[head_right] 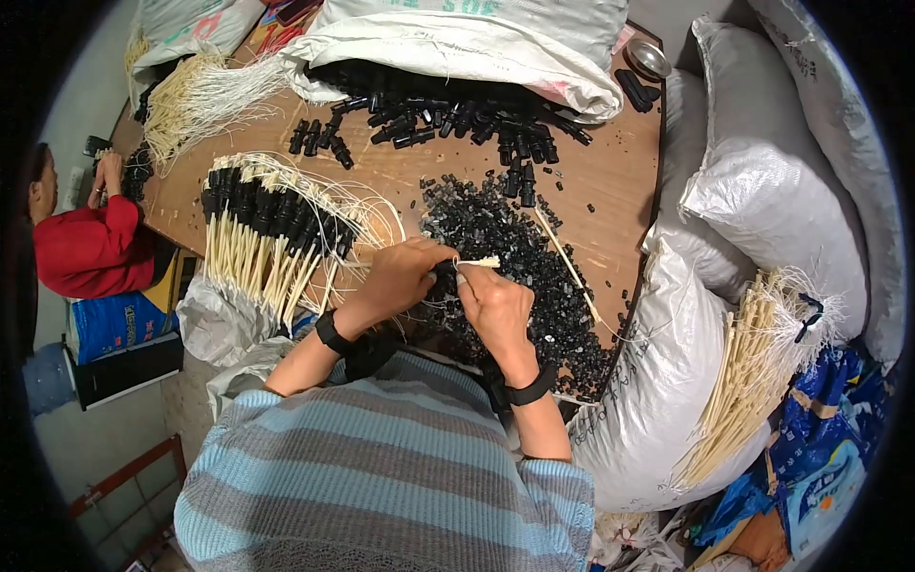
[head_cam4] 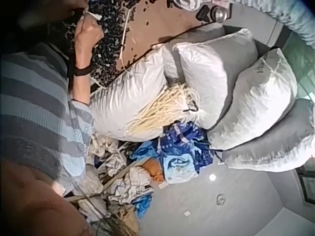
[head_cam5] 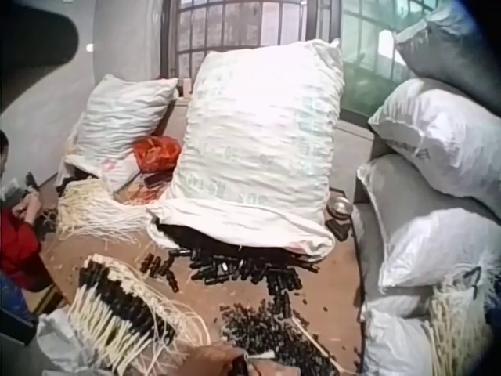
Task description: The person assembles components by hand, picking up a black plastic part and a white cord, threading the cord through the part, and pulling it tight. They then place the completed assembly onto a growing pile on the table and reach for the next set of materials.
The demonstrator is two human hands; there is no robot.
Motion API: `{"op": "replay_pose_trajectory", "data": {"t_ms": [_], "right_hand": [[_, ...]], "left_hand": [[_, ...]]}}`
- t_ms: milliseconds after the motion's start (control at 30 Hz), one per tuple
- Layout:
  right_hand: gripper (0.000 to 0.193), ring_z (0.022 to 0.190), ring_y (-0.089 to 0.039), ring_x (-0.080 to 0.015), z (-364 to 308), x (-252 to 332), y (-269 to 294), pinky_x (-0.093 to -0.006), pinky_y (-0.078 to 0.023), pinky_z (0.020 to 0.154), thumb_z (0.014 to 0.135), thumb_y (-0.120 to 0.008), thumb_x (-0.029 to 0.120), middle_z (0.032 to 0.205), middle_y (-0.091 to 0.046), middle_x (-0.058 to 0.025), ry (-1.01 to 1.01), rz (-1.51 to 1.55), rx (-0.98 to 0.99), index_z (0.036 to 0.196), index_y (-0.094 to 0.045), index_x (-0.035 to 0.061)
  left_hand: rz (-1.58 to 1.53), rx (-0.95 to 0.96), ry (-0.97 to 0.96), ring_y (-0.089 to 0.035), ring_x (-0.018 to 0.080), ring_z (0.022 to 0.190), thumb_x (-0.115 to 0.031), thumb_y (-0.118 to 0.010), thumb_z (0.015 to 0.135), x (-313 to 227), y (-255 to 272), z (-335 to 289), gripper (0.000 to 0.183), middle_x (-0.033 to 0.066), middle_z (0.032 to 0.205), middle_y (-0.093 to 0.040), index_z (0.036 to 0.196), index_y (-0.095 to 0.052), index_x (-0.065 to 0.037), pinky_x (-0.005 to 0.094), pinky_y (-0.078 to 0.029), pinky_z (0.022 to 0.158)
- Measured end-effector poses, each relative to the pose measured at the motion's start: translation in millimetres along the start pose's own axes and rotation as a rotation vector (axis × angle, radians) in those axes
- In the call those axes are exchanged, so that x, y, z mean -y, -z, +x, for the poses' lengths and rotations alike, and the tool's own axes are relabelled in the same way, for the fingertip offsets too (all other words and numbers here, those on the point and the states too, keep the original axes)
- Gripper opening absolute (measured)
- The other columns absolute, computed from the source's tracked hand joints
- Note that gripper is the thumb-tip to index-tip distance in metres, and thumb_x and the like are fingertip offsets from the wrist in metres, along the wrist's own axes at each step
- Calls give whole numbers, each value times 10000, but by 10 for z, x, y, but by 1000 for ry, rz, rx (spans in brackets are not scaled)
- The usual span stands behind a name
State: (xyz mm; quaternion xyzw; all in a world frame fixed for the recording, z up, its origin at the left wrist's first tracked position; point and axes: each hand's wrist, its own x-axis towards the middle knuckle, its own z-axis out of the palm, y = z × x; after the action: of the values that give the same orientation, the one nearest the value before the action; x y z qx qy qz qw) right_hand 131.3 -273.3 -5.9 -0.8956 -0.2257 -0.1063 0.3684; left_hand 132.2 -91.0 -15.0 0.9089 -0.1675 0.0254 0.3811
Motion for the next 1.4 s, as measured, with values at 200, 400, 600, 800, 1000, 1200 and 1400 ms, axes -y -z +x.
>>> {"op": "replay_pose_trajectory", "data": {"t_ms": [200,400,600,800,1000,1200,1400], "right_hand": [[111,577,-642,-240,-7,29,67,-330,-467,473,810,-668,110,725,-670,-70,-12,-107,13,912,-706,90],[111,534,-615,-218,-2,54,40,-296,-456,483,805,-686,89,687,-650,-90,51,-109,65,909,-713,62],[132,487,-565,-139,-25,35,50,-267,-437,488,796,-669,59,604,-614,-97,-160,105,6,918,-717,42],[137,534,-638,-232,26,69,90,-313,-471,486,789,-647,66,665,-661,-117,-184,79,-44,905,-719,62],[100,481,-544,-133,8,39,22,-270,-418,477,797,-664,75,576,-583,-80,-164,123,7,882,-708,47],[172,552,-618,-269,-45,-29,-25,-319,-465,518,844,-607,57,701,-634,-136,-28,202,82,1009,-653,38],[132,626,-648,-324,-24,74,25,-372,-494,546,883,-614,89,737,-649,-164,-129,32,188,1002,-629,33]], "left_hand": [[-30,2,38,-639,325,887,23,-639,700,22,87,54,382,121,938,-672,1071,-640,-70,392,-506,752],[-402,115,267,-631,332,840,-10,-641,755,-63,94,155,330,144,907,-659,1083,-617,-35,363,-482,733],[-170,-21,72,-632,332,881,24,-626,722,-1,42,56,339,143,921,-655,1056,-607,-36,390,-493,732],[31,13,20,-632,327,905,38,-626,678,10,70,33,366,122,937,-659,1026,-611,-73,420,-500,736],[29,52,-35,-636,325,899,34,-632,670,4,10,15,392,123,932,-661,1046,-613,-77,420,-500,734],[-88,85,-4,-636,331,797,-7,-616,679,-74,1,12,285,97,831,-650,950,-602,-95,450,-483,662],[-312,-33,-123,-627,278,817,49,-678,637,-61,101,130,352,81,821,-655,962,-649,-84,358,-495,697]]}}
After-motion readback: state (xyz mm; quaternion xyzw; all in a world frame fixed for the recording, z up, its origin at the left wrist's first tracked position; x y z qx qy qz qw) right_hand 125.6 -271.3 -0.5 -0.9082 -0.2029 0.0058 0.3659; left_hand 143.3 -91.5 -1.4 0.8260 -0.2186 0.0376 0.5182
